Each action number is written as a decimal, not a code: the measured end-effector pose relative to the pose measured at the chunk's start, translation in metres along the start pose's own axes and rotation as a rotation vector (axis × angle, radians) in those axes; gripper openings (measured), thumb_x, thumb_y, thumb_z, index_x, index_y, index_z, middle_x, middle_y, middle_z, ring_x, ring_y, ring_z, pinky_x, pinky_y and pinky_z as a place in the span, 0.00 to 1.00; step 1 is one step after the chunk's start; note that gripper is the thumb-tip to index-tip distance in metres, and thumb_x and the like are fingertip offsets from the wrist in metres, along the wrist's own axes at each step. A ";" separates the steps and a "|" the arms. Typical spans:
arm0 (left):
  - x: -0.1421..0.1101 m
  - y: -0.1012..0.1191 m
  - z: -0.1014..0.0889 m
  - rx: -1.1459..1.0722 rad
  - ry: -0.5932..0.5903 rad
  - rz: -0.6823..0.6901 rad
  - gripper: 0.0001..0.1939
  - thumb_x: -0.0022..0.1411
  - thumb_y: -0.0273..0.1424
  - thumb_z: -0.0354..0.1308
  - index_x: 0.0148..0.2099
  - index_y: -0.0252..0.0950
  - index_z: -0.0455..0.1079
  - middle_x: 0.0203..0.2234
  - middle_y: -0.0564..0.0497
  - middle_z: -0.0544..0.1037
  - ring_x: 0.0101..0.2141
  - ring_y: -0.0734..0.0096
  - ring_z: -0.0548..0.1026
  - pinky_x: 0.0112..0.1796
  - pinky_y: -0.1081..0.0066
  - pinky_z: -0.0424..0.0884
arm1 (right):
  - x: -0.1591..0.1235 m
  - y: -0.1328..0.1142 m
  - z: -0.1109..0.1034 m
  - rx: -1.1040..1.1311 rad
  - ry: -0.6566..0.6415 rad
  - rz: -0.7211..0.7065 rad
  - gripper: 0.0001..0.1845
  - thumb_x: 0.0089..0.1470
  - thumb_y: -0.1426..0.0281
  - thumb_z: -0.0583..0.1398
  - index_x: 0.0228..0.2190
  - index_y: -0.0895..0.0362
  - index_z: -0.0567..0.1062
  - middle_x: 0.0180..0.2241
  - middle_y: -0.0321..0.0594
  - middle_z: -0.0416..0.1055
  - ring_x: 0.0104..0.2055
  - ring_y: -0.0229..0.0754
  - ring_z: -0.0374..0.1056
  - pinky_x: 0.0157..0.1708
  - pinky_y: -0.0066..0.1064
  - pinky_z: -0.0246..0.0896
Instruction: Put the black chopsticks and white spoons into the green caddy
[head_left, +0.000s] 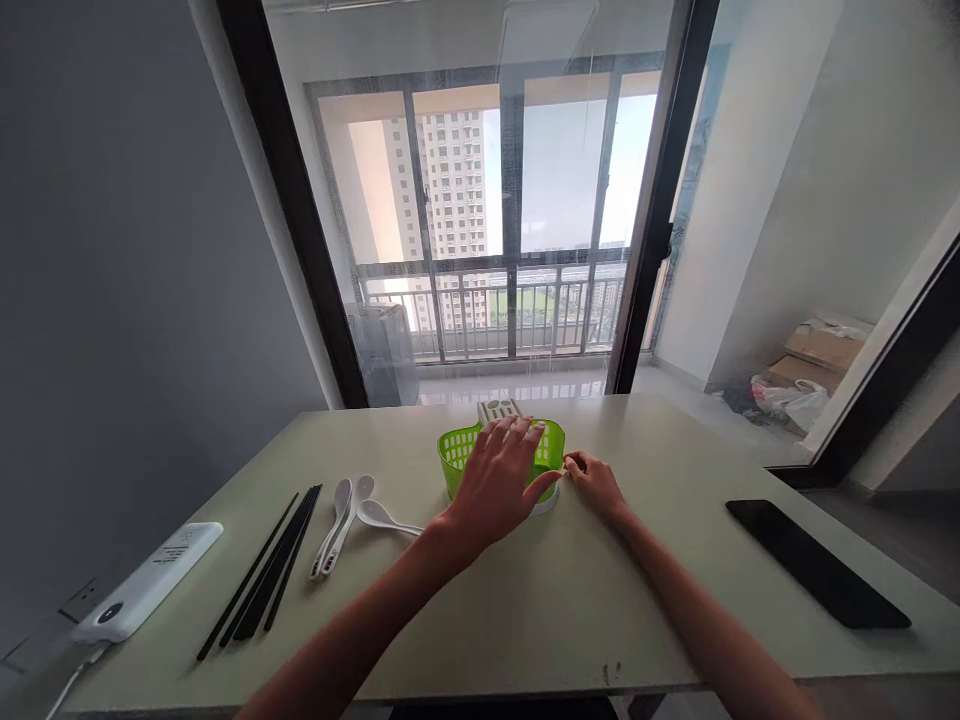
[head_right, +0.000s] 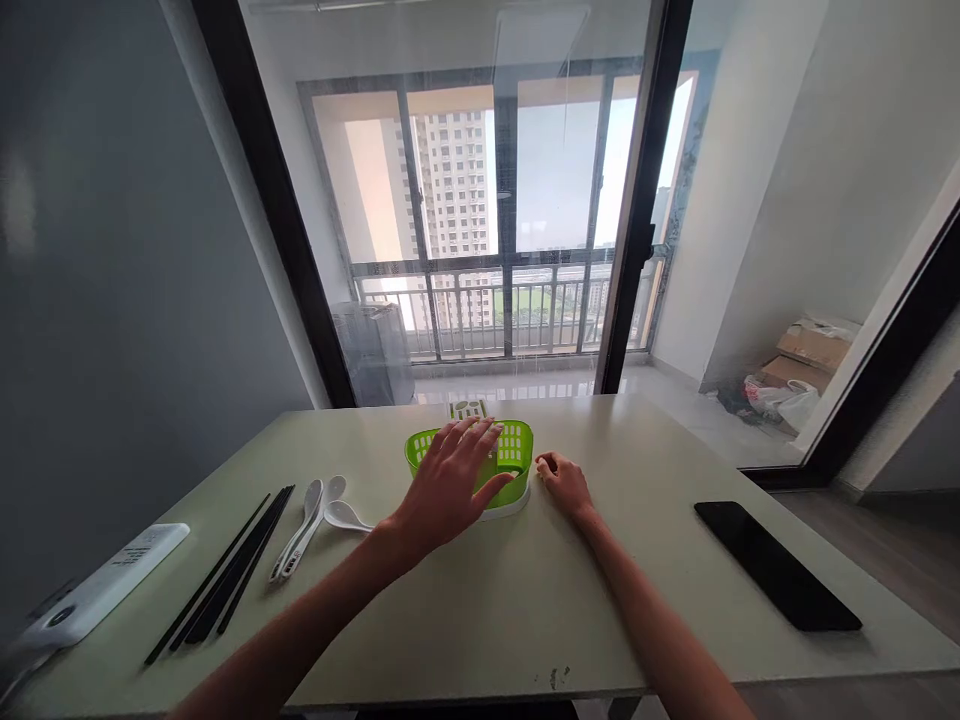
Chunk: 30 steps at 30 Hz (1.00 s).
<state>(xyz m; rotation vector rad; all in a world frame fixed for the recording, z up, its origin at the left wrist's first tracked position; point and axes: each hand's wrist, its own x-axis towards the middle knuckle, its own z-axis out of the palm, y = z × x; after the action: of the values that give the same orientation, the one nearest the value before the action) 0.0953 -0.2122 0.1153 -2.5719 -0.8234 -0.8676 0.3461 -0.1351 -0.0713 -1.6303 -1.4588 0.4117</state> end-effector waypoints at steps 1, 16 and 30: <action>0.001 -0.003 0.009 0.039 -0.010 -0.005 0.27 0.71 0.46 0.51 0.66 0.40 0.62 0.62 0.42 0.70 0.64 0.52 0.64 0.63 0.50 0.60 | 0.000 0.000 0.000 0.002 -0.002 0.002 0.20 0.58 0.59 0.52 0.40 0.54 0.80 0.38 0.41 0.80 0.39 0.44 0.75 0.43 0.31 0.64; -0.043 -0.195 -0.008 0.292 -0.045 -0.509 0.25 0.74 0.33 0.40 0.67 0.43 0.65 0.66 0.49 0.67 0.66 0.56 0.60 0.60 0.56 0.59 | 0.000 0.000 0.000 0.037 -0.011 0.019 0.20 0.58 0.58 0.52 0.39 0.54 0.79 0.37 0.40 0.80 0.38 0.43 0.75 0.41 0.31 0.65; -0.088 -0.243 -0.042 0.445 0.075 -0.690 0.27 0.70 0.33 0.42 0.67 0.36 0.64 0.65 0.39 0.66 0.66 0.46 0.57 0.62 0.46 0.52 | 0.003 0.001 0.002 0.018 -0.009 0.043 0.20 0.58 0.59 0.52 0.39 0.54 0.80 0.36 0.40 0.81 0.39 0.43 0.76 0.42 0.31 0.65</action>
<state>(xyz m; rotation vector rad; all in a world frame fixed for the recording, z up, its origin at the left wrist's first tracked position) -0.1286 -0.0766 0.1166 -1.8620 -1.7039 -0.8159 0.3458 -0.1319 -0.0722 -1.6497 -1.4253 0.4553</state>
